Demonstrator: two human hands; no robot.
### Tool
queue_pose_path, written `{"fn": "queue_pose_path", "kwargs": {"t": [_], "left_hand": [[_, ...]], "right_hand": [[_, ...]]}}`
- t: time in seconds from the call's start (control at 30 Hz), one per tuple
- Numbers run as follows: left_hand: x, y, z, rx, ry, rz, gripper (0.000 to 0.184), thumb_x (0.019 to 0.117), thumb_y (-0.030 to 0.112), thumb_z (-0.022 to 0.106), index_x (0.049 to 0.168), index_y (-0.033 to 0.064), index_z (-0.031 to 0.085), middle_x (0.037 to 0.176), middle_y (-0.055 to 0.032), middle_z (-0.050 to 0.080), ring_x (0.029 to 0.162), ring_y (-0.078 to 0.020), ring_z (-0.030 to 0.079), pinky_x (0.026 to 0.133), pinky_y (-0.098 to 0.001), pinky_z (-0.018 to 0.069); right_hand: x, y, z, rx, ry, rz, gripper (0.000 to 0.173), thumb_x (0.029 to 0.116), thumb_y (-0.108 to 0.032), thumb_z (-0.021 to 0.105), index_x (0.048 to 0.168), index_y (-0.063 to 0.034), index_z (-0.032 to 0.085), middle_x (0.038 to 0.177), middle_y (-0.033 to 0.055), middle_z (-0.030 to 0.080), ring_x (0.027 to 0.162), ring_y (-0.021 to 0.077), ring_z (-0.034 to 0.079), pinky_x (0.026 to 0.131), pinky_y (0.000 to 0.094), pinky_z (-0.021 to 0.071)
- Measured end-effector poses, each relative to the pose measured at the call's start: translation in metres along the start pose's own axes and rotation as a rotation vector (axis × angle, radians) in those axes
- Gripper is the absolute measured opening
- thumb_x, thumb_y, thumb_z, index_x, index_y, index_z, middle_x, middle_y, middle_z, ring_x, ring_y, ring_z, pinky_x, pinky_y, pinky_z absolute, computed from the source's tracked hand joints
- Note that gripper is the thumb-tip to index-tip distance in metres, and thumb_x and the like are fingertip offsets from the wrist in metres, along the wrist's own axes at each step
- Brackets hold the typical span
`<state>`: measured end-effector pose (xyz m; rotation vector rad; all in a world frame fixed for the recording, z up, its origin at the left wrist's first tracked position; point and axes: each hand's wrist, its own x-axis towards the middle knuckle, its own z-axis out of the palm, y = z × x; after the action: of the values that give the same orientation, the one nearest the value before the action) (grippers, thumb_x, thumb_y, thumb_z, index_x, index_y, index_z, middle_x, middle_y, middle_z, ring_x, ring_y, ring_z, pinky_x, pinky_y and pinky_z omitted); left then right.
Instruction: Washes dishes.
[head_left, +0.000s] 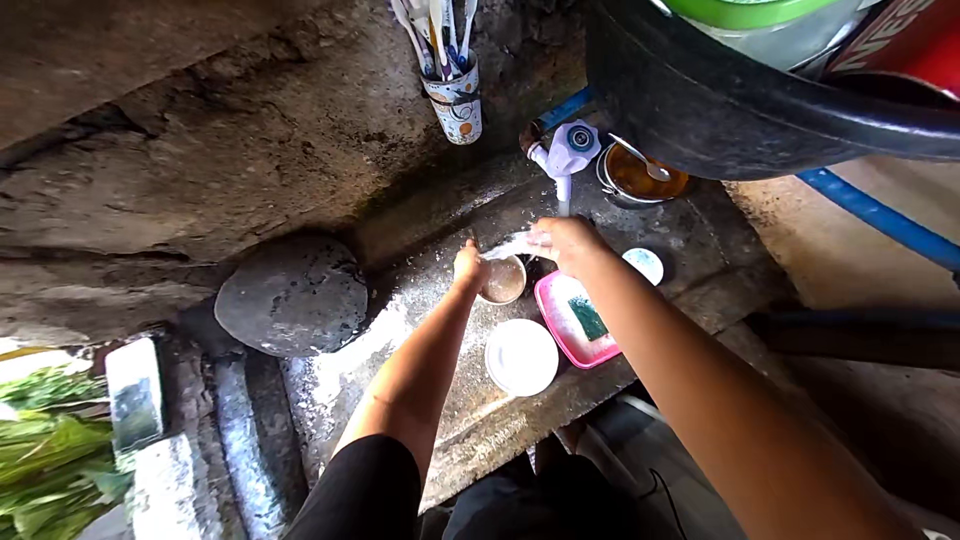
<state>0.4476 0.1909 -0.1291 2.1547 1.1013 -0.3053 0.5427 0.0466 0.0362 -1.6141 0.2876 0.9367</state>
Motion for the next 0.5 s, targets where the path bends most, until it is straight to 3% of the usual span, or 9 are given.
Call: {"fn": "queue_pose_path", "kwargs": {"t": [0.2,0.27,0.33,0.37,0.4,0.47,0.5], "left_hand": [[-0.008,0.012,-0.004,0.137,-0.034,0.138,0.069,0.0895,0.026,0.076,0.144,-0.0031,0.045,0.14,-0.0334,0.051,0.123,-0.0488,0.057,0.099,-0.0635,0.0497],[-0.008,0.01,-0.004,0.063,-0.045,0.201,0.065,0.0895,0.025,0.077,0.142,-0.0024,0.05,0.144,-0.0327,0.048,0.129,-0.0488,0.053,0.104,-0.0635,0.0471],[-0.007,0.004,-0.001,-0.109,-0.087,0.175,0.07,0.0909,0.027,0.076,0.146,-0.0018,0.043,0.142,-0.0316,0.051,0.128,-0.0459,0.054,0.105,-0.0614,0.0471],[-0.006,0.002,0.003,-0.246,-0.098,0.125,0.072,0.09,0.026,0.078,0.147,-0.001,0.044,0.139,-0.0294,0.054,0.124,-0.0423,0.057,0.102,-0.0587,0.0491],[-0.006,0.003,0.005,-0.39,-0.102,0.054,0.066,0.0894,0.022,0.079,0.143,-0.0001,0.048,0.129,-0.0254,0.061,0.113,-0.0354,0.063,0.094,-0.0527,0.0537],[-0.011,0.016,0.0,-0.613,-0.159,-0.116,0.039,0.0966,0.011,0.069,0.13,-0.0035,0.055,0.11,-0.021,0.062,0.088,-0.0258,0.06,0.077,-0.0426,0.0528],[-0.013,0.023,-0.004,-0.664,-0.195,-0.177,0.036,0.1002,0.013,0.065,0.131,-0.0024,0.055,0.107,-0.0197,0.062,0.083,-0.0238,0.059,0.073,-0.0403,0.0528]], "right_hand": [[-0.006,-0.001,-0.002,0.017,-0.022,0.02,0.033,0.0969,-0.008,0.06,0.126,0.006,0.059,0.12,0.0203,0.067,0.1,0.0248,0.071,0.086,0.0386,0.0609],[-0.005,0.0,-0.001,0.02,-0.033,0.021,0.031,0.0968,-0.008,0.06,0.125,0.0058,0.06,0.118,0.0198,0.067,0.099,0.0241,0.07,0.086,0.0385,0.0603],[-0.007,-0.001,0.001,0.027,-0.035,0.016,0.033,0.0964,-0.008,0.06,0.126,0.0061,0.059,0.119,0.0203,0.067,0.098,0.0237,0.07,0.085,0.0382,0.0598],[-0.009,-0.002,0.003,0.03,-0.027,0.012,0.032,0.0959,-0.008,0.061,0.125,0.0065,0.059,0.118,0.0204,0.067,0.097,0.024,0.07,0.085,0.0387,0.06],[-0.011,-0.004,0.005,0.033,-0.023,0.007,0.033,0.0953,-0.008,0.061,0.124,0.0068,0.059,0.118,0.0205,0.066,0.099,0.0246,0.07,0.086,0.0397,0.0597],[-0.014,-0.008,0.008,0.042,-0.008,0.003,0.032,0.0941,-0.007,0.063,0.123,0.0065,0.06,0.118,0.0201,0.066,0.1,0.0253,0.069,0.086,0.0407,0.0597],[-0.015,-0.01,0.01,0.056,-0.002,0.006,0.032,0.0935,-0.007,0.063,0.123,0.0061,0.061,0.118,0.02,0.065,0.1,0.0254,0.069,0.086,0.0409,0.0596]]}}
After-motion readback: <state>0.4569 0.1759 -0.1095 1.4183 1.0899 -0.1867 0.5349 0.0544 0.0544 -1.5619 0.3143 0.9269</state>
